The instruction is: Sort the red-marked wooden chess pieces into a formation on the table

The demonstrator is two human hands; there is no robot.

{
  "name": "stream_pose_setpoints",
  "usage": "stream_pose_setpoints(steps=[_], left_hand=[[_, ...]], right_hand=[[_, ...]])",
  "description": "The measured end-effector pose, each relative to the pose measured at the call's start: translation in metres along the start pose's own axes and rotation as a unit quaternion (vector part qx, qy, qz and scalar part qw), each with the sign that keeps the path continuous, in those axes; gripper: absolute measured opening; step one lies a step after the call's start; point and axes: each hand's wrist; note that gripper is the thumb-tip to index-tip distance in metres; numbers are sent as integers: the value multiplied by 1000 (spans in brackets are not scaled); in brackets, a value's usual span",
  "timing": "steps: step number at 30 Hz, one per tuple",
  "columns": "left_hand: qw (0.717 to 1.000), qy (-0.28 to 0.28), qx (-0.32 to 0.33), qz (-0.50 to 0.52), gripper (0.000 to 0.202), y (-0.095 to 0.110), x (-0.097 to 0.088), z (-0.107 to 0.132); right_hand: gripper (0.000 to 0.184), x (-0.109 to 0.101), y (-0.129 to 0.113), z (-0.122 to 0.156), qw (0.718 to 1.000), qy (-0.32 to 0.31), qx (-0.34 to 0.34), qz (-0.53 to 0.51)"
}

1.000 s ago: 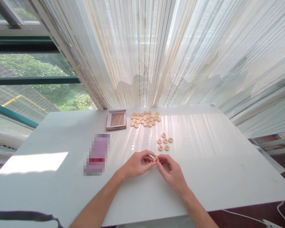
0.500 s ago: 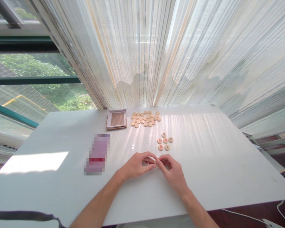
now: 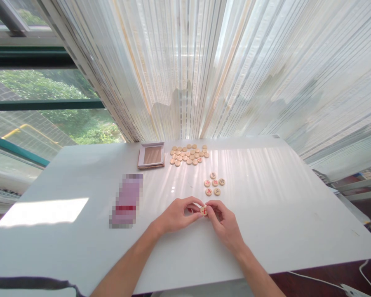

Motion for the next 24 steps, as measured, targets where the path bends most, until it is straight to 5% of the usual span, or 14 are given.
stream_pose_setpoints(steps=[24], left_hand=[[998, 43, 33, -21, 22, -1, -1, -3]], right_hand=[[17, 1, -10, -3, 997, -16, -77, -1]])
Point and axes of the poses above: each hand's wrist, its own z-axis away from the middle knuckle, its own x-axis out of the palm, y = z × x, and after that the axes turned 11 degrees about -x, right-handed
